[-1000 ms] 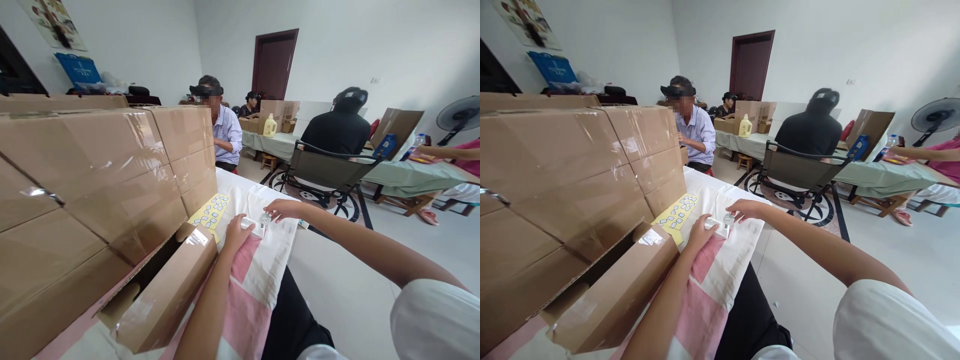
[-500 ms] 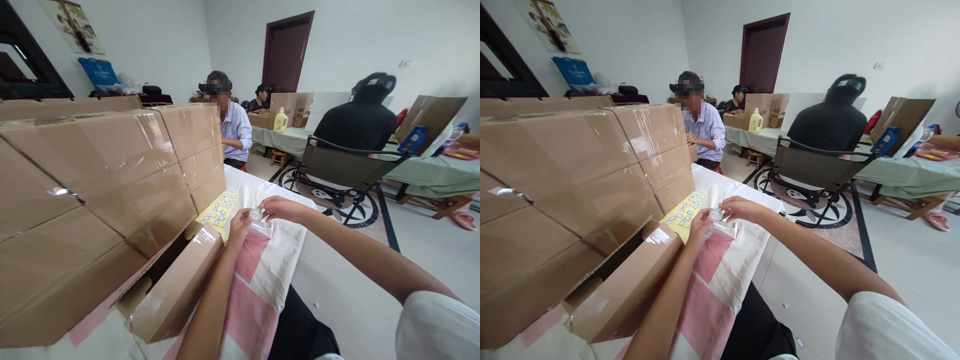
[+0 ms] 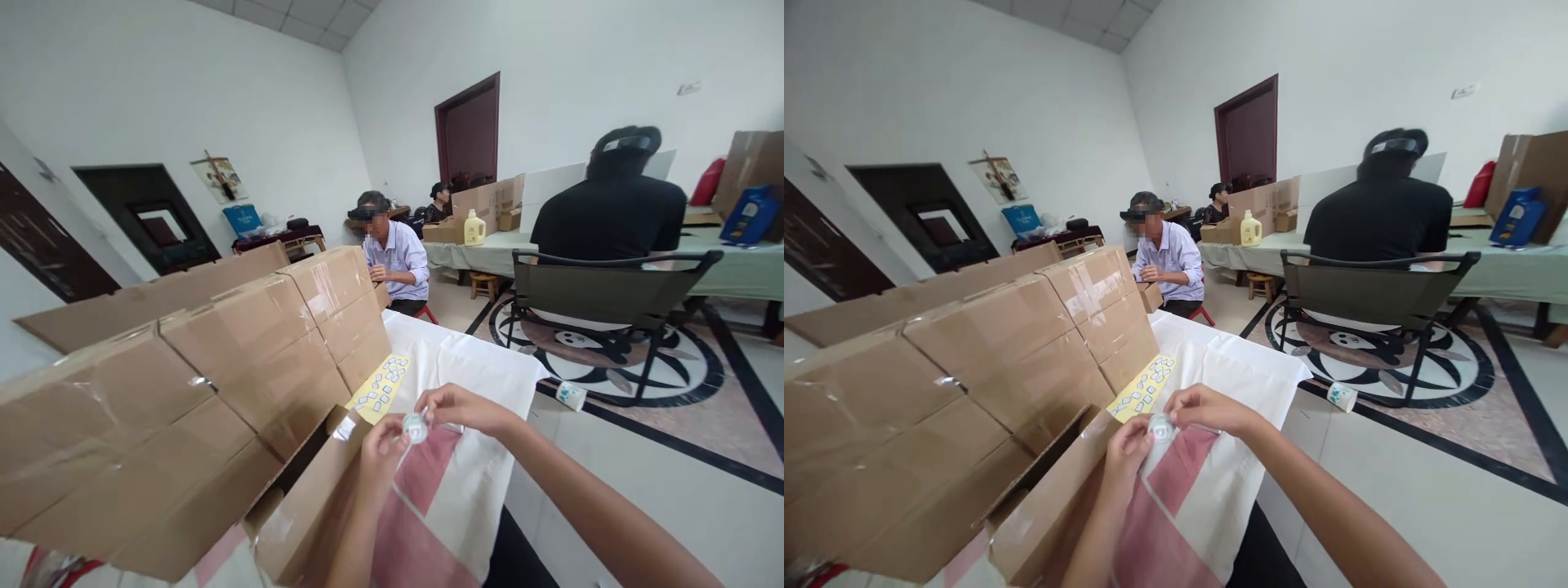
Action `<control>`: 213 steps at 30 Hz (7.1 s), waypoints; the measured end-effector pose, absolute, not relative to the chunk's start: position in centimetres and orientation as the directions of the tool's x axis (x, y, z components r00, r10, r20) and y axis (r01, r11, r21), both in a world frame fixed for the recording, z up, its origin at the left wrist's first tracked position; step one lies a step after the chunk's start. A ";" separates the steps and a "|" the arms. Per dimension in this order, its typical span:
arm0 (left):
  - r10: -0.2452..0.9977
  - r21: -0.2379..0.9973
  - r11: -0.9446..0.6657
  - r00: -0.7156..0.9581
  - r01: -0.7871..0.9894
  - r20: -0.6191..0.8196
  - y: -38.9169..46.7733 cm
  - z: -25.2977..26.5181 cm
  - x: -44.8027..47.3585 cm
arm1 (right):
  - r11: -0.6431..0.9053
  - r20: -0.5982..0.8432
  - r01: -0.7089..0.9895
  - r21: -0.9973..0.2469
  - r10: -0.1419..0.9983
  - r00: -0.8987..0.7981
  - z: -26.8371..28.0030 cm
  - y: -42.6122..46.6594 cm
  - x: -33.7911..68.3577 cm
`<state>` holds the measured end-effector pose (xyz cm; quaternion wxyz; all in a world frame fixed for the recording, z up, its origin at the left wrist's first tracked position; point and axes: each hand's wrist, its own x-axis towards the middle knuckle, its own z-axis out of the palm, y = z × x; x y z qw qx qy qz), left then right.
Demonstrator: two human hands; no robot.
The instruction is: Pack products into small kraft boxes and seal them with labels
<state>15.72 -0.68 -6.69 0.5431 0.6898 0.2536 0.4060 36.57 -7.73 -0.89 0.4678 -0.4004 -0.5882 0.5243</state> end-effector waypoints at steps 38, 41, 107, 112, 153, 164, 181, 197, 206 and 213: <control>0.508 0.506 -0.807 0.794 0.303 0.334 -4.9 -16.1 10.4 | -0.345 -0.364 0.272 -0.898 0.931 -0.020 -10.7 -16.4 32.8; 0.534 0.556 -0.783 0.761 0.280 0.369 -4.3 -15.6 10.2 | -0.345 -0.345 0.366 -0.864 0.936 0.068 -10.4 -15.4 31.8; 0.858 0.952 -0.281 0.478 0.125 0.191 1.1 -16.4 20.6 | -0.409 -0.203 0.718 -0.564 0.911 0.359 -7.7 0.1 39.4; 0.857 0.949 -0.287 0.478 0.132 0.193 1.1 -16.6 20.7 | -0.458 -0.336 0.619 -0.638 0.889 0.312 -8.3 0.7 40.0; 0.835 0.948 -0.309 0.497 0.072 0.235 1.3 -17.4 20.7 | -0.448 -0.176 0.747 -0.491 0.891 0.419 -7.1 -2.7 40.7; 0.830 0.948 -0.310 0.507 0.074 0.232 1.2 -16.4 19.9 | -0.428 -0.253 0.313 -0.847 0.845 0.471 -9.8 -5.4 41.4; 0.820 0.937 -0.345 0.503 0.056 0.272 1.5 -17.7 20.7 | -0.050 -0.085 -0.096 -0.994 0.910 0.406 -14.3 -8.1 41.5; 0.822 0.944 -0.324 0.511 0.061 0.249 1.5 -17.7 20.6 | -0.184 -0.237 -0.153 -0.971 0.829 0.506 -12.8 -7.6 40.5; 0.819 0.945 -0.322 0.518 0.062 0.245 1.5 -17.5 20.6 | -0.232 -0.257 -0.113 -0.966 0.816 0.518 -13.9 -8.0 40.4; 0.817 0.946 -0.318 0.525 0.069 0.237 1.4 -17.4 20.5 | -0.333 -0.384 -0.193 -0.923 0.811 0.442 -13.3 -8.3 41.0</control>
